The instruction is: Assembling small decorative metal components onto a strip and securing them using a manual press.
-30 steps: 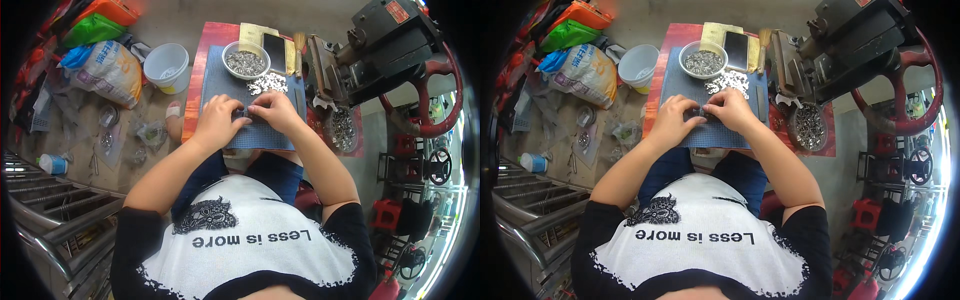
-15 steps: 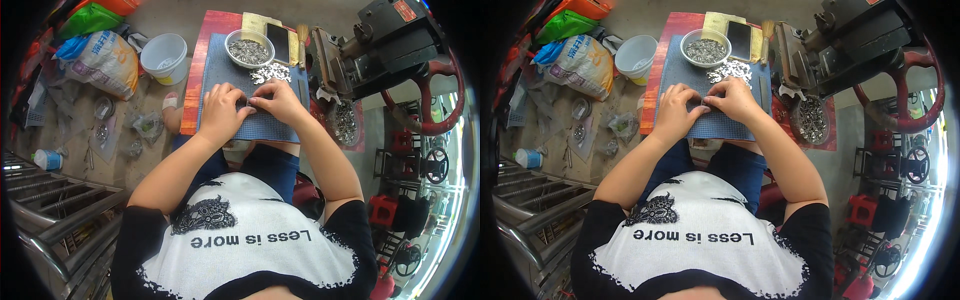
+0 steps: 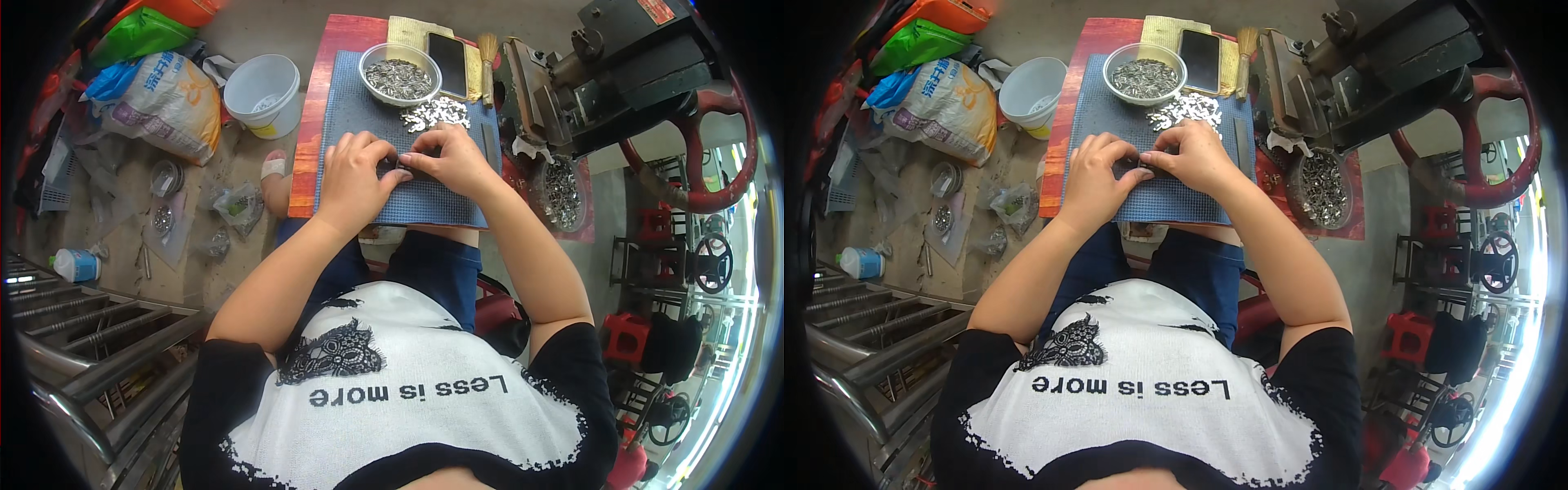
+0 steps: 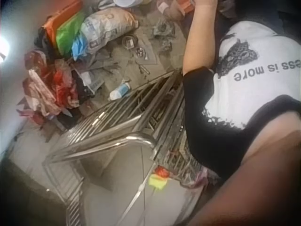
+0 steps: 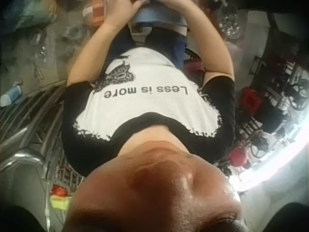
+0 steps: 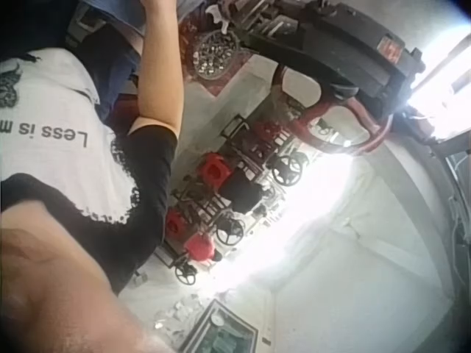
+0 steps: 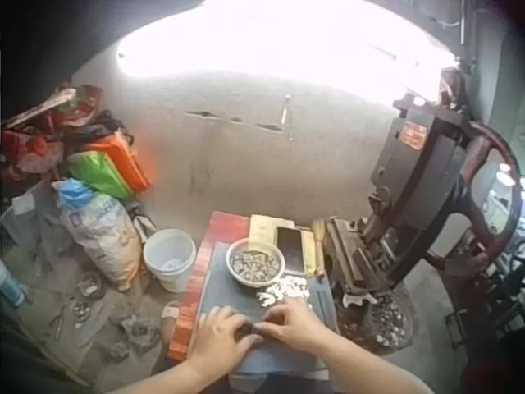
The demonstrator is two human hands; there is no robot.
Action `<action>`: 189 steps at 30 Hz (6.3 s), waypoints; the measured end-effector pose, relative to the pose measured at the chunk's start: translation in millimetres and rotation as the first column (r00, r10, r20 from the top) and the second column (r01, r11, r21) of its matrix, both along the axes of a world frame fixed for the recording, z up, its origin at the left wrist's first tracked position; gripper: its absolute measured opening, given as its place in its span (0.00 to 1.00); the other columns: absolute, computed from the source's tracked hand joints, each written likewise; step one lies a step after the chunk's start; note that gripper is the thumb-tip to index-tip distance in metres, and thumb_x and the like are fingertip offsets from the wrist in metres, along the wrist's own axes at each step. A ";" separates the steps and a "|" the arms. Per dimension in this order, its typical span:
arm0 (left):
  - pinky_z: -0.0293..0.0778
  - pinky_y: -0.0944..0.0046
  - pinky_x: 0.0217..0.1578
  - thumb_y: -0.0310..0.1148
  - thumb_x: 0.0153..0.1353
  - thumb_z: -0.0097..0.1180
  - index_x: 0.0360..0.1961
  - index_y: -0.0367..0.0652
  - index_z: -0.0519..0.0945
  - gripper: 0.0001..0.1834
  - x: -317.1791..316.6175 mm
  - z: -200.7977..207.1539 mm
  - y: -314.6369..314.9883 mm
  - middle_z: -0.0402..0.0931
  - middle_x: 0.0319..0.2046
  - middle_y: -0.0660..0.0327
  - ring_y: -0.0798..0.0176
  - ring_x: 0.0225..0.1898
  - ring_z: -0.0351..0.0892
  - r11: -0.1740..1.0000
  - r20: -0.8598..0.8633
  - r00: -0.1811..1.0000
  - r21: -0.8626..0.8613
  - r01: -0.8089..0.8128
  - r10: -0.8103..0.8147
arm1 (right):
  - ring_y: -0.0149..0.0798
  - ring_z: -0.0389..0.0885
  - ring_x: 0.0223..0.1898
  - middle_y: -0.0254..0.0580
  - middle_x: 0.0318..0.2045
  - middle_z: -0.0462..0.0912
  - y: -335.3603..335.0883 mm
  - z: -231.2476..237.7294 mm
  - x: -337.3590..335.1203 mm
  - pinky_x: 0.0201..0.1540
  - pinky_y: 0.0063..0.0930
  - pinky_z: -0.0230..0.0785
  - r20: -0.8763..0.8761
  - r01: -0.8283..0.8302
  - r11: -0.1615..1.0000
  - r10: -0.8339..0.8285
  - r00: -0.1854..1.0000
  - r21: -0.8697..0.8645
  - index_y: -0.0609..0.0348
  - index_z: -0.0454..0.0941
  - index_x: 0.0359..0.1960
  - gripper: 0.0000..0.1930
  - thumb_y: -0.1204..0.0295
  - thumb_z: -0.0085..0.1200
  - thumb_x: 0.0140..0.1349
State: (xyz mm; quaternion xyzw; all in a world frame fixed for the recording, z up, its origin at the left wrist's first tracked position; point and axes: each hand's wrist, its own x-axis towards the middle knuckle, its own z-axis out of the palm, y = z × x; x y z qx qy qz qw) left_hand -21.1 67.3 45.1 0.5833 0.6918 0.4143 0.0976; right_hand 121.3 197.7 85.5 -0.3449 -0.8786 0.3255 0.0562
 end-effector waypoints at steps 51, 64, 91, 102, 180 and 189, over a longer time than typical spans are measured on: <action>0.64 0.57 0.48 0.40 0.50 0.72 0.33 0.46 0.84 0.13 -0.9 0.3 1.1 0.78 0.38 0.63 0.56 0.46 0.74 1.000 -0.028 1.000 -0.025 0.005 -0.006 | 0.37 0.79 0.41 0.40 0.35 0.80 24.4 5.3 74.5 0.47 0.30 0.70 0.009 0.030 0.998 -0.029 1.000 -0.063 0.61 0.85 0.35 0.10 0.68 0.68 0.56; 0.64 0.57 0.47 0.40 0.50 0.71 0.33 0.46 0.84 0.13 -0.2 0.5 2.5 0.77 0.37 0.62 0.56 0.45 0.74 1.000 -0.026 0.999 -0.004 0.020 -0.020 | 0.34 0.85 0.31 0.44 0.29 0.87 38.1 16.1 -25.1 0.38 0.27 0.75 -0.393 0.394 0.901 -0.302 0.869 0.180 0.62 0.86 0.39 0.12 0.67 0.64 0.58; 0.64 0.55 0.43 0.40 0.63 0.61 0.33 0.43 0.87 0.12 2.8 -0.6 -2.3 0.81 0.32 0.59 0.54 0.40 0.76 0.997 -0.009 1.000 0.076 -0.008 0.008 | 0.44 0.83 0.38 0.44 0.37 0.82 -11.3 10.6 54.7 0.44 0.32 0.77 -0.170 -0.148 0.956 0.195 0.966 0.255 0.63 0.83 0.40 0.12 0.75 0.66 0.53; 0.65 0.55 0.47 0.43 0.58 0.65 0.34 0.42 0.87 0.15 1.2 4.5 0.8 0.82 0.34 0.60 0.55 0.42 0.76 0.998 0.010 1.000 -0.055 0.005 -0.004 | 0.47 0.83 0.39 0.45 0.36 0.80 -8.4 9.3 55.0 0.43 0.34 0.76 -0.156 -0.243 0.933 0.290 0.944 0.263 0.65 0.83 0.39 0.11 0.75 0.65 0.54; 0.50 0.50 0.72 0.57 0.28 0.81 0.73 0.33 0.48 0.77 103.1 51.6 275.4 0.65 0.66 0.42 0.36 0.69 0.57 0.918 0.131 0.909 0.082 0.388 -0.396 | 0.35 0.81 0.22 0.43 0.29 0.82 138.6 145.8 322.0 0.24 0.27 0.74 -0.977 0.963 0.184 -0.037 0.208 0.198 0.69 0.76 0.46 0.17 0.82 0.63 0.55; 0.47 0.48 0.72 0.59 0.27 0.80 0.71 0.25 0.49 0.77 117.7 47.9 226.6 0.61 0.65 0.36 0.40 0.69 0.57 0.928 0.068 0.931 0.134 0.347 -0.358 | 0.36 0.80 0.18 0.44 0.26 0.81 142.8 140.1 317.8 0.23 0.28 0.76 -0.993 0.949 0.300 -0.038 0.114 0.097 0.70 0.75 0.38 0.11 0.84 0.56 0.51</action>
